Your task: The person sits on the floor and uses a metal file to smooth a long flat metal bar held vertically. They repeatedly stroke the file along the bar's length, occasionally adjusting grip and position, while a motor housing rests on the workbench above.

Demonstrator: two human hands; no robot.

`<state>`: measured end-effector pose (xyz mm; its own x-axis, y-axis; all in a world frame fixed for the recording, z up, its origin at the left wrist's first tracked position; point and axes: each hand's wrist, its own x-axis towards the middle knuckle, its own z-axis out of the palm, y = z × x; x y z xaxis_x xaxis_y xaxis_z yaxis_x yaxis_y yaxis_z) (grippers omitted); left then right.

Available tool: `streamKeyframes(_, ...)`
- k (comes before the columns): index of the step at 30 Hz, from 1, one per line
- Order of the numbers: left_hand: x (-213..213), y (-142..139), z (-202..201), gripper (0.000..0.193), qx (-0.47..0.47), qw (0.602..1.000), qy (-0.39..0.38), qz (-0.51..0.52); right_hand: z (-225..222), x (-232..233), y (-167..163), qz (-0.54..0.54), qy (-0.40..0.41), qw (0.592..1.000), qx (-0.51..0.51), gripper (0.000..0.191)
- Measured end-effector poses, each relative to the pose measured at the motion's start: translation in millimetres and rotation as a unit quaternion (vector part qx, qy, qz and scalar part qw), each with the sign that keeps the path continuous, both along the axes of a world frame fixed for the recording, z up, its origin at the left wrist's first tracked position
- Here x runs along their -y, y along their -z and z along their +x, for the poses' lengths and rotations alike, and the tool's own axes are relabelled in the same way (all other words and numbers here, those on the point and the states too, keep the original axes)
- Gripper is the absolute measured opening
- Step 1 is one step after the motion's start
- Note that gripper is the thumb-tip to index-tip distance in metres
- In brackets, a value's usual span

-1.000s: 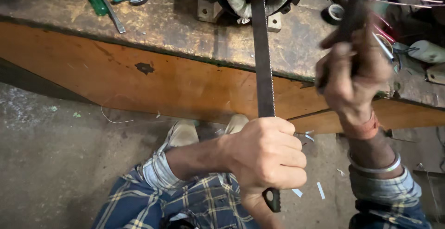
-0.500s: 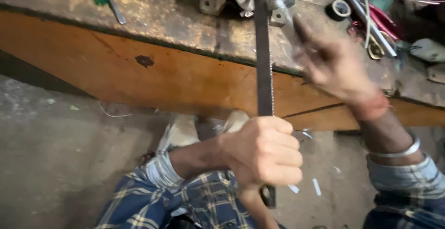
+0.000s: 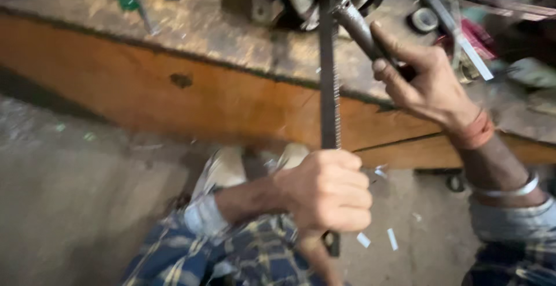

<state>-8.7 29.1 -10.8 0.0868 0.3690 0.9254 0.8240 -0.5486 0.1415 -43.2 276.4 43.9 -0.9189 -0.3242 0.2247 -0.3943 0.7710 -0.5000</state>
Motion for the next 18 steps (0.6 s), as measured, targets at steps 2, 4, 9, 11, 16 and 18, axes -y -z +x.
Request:
streamKeyframes(2,-0.3,1.5,0.4,0.073,0.012,1.0,0.004,-0.006,3.2,-2.8,-7.2,-0.09,0.028,0.995,0.023,0.052)
streamKeyframes(4,-2.8,3.9,3.7,0.071,0.024,1.0,0.007,-0.004,4.3,-2.3,-13.1,-0.181,0.028,0.981,-0.064,0.048)
streamKeyframes(9,-4.5,9.5,10.3,0.07,0.017,1.0,-0.001,-0.003,-7.5,6.1,-24.2,0.071,-0.098,0.987,-0.11,0.042)
streamKeyframes(11,-3.3,9.2,10.6,0.07,0.006,1.0,-0.001,-0.005,-5.8,8.2,-27.9,0.081,-0.038,0.996,0.01,0.05)
streamKeyframes(16,-5.1,6.0,12.0,0.066,0.0,1.0,0.004,0.014,-5.3,15.4,-24.2,-0.101,-0.001,0.994,-0.043,0.046)
streamKeyframes(18,-5.7,6.8,13.8,0.068,0.015,1.0,0.008,0.012,-6.7,14.3,-22.2,-0.034,-0.007,0.999,0.007,0.048)
